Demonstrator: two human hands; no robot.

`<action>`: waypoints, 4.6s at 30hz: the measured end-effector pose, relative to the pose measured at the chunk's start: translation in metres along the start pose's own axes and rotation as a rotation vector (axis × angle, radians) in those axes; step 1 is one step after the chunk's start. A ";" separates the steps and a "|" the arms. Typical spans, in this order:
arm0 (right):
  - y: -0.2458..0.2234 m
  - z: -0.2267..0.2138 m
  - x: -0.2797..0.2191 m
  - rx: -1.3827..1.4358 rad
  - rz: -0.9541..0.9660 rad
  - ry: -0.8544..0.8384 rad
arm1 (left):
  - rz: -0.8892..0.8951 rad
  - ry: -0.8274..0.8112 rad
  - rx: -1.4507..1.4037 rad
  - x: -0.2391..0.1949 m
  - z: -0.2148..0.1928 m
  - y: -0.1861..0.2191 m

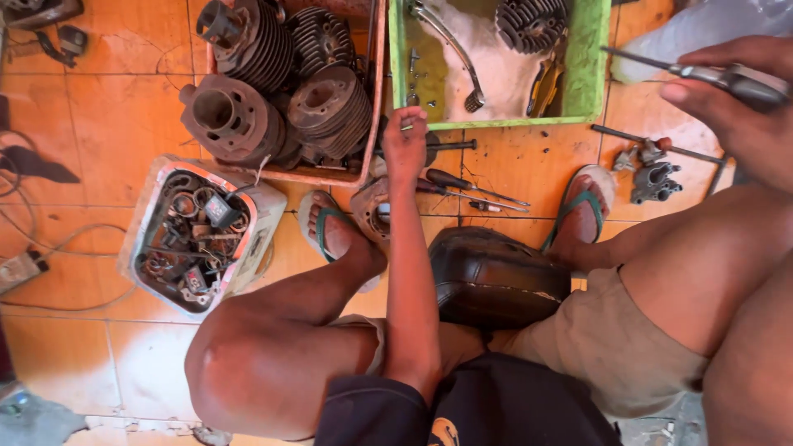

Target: Cleaning and inspecting motorcycle engine components using compressed air and hand tools

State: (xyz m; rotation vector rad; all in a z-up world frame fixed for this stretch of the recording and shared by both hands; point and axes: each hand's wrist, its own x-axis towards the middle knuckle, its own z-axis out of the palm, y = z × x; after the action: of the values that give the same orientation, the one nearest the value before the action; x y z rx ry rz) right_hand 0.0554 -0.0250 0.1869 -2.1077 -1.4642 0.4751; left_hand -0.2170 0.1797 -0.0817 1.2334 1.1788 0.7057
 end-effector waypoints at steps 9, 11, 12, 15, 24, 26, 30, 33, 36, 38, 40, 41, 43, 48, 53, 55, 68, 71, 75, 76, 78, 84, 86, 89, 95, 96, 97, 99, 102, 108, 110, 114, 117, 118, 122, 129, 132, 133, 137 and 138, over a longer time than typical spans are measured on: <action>-0.117 0.003 -0.031 -0.529 -0.075 0.133 | 0.057 0.022 0.625 0.064 0.019 -0.015; -0.122 0.006 -0.007 -0.497 -0.005 -0.039 | 0.080 -0.055 0.686 0.077 0.026 -0.003; -0.124 0.009 0.003 -0.470 0.077 -0.208 | 0.106 -0.152 0.744 0.082 0.028 0.001; -0.130 0.020 0.036 -0.323 -0.048 -0.278 | 0.096 -0.299 1.242 0.113 0.054 -0.034; -0.120 0.017 0.069 -0.301 0.033 -0.218 | 0.425 -0.441 1.825 0.149 0.079 -0.092; -0.125 0.020 0.080 -0.326 0.131 -0.296 | 0.444 -0.438 1.811 0.157 0.084 -0.118; -0.120 0.036 0.093 -0.299 0.167 -0.413 | 0.457 -0.446 1.899 0.160 0.086 -0.131; -0.128 0.048 0.100 -0.251 0.104 -0.435 | 0.398 -0.467 1.926 0.159 0.088 -0.126; -0.132 0.060 0.100 -0.358 0.101 -0.485 | 0.371 -0.449 1.891 0.156 0.089 -0.128; -0.130 0.065 0.100 -0.380 0.102 -0.473 | 0.377 -0.338 1.674 0.142 0.092 -0.111; -0.131 0.066 0.105 -0.403 0.101 -0.442 | 0.393 -0.225 1.456 0.131 0.091 -0.070; -0.133 0.064 0.109 -0.366 0.150 -0.434 | 0.176 -0.304 0.997 0.122 0.088 -0.040; -0.133 0.060 0.112 -0.323 0.201 -0.417 | -0.026 -0.374 0.538 0.105 0.086 0.006; -0.110 0.051 0.108 -0.336 0.163 -0.235 | -0.047 -0.404 -0.290 0.079 0.096 0.078; -0.092 0.031 0.098 -0.332 -0.032 -0.061 | -0.035 -0.397 -0.570 0.065 0.099 0.106; -0.086 0.031 0.097 -0.372 -0.097 0.010 | 0.007 -0.380 -0.608 0.059 0.099 0.113; -0.100 0.043 0.119 -0.303 0.081 -0.103 | -0.160 -0.047 -1.016 0.058 0.121 0.103; -0.089 0.045 0.121 -0.230 0.160 -0.208 | -0.143 0.014 -1.050 0.065 0.122 0.076; -0.073 0.046 0.116 -0.303 -0.014 -0.152 | -0.175 -0.106 -1.100 0.061 0.102 0.083; -0.070 0.046 0.114 -0.296 -0.015 -0.152 | -0.174 -0.103 -1.094 0.056 0.103 0.087; -0.065 0.047 0.112 -0.282 -0.057 -0.187 | -0.200 -0.152 -1.019 0.050 0.101 0.094; -0.061 0.051 0.109 -0.332 -0.049 -0.186 | -0.215 -0.233 -0.974 0.028 0.094 0.126; -0.061 0.048 0.109 -0.309 -0.072 -0.171 | -0.214 -0.238 -0.968 0.032 0.098 0.122; -0.068 0.047 0.106 -0.297 -0.027 -0.175 | -0.195 -0.252 -0.954 0.030 0.102 0.113; -0.085 0.053 0.103 -0.310 0.094 -0.277 | -0.230 -0.169 -0.880 0.033 0.105 0.091; -0.088 0.053 0.104 -0.285 0.115 -0.295 | -0.267 -0.099 -0.885 0.036 0.104 0.086; -0.085 0.055 0.104 -0.285 0.119 -0.285 | -0.264 -0.109 -0.883 0.038 0.102 0.086; -0.078 0.061 0.099 -0.331 0.103 -0.254 | -0.337 -0.040 -0.783 0.037 0.100 0.081; -0.063 0.073 0.100 -0.380 0.055 -0.222 | -0.340 0.007 -0.778 0.060 0.108 0.032; -0.059 0.081 0.103 -0.372 -0.003 -0.290 | -0.392 -0.037 -0.692 0.058 0.107 -0.014; -0.064 0.081 0.103 -0.380 0.030 -0.314 | -0.398 -0.070 -0.678 0.054 0.104 -0.016; -0.058 0.085 0.108 -0.389 0.002 -0.336 | -0.299 -0.223 -0.763 0.056 0.104 -0.025; -0.066 0.085 0.110 -0.395 0.083 -0.473 | -0.196 -0.327 -0.900 0.055 0.101 -0.017; -0.068 0.085 0.111 -0.394 0.084 -0.473 | -0.197 -0.327 -0.899 0.056 0.099 -0.014; -0.073 0.084 0.110 -0.401 0.080 -0.462 | -0.153 -0.458 -0.849 0.057 0.096 0.004; -0.063 0.101 0.105 -0.453 0.078 -0.332 | -0.165 -0.494 -0.904 0.049 0.103 0.017; -0.066 0.105 0.104 -0.358 0.037 -0.269 | -0.126 -0.480 -0.981 0.060 0.120 -0.019; -0.061 0.109 0.103 -0.358 0.036 -0.270 | -0.126 -0.479 -0.981 0.056 0.118 -0.017; -0.057 0.109 0.103 -0.451 0.034 -0.257 | -0.214 -0.339 -0.883 0.053 0.114 -0.007; -0.061 0.108 0.102 -0.467 0.110 -0.342 | -0.232 -0.334 -0.815 0.051 0.112 -0.006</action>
State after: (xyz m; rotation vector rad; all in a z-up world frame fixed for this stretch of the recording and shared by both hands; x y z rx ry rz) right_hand -0.0151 0.1107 0.1381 -2.5786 -1.7942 0.6054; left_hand -0.0973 0.1871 -0.1117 0.4884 0.6278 0.6712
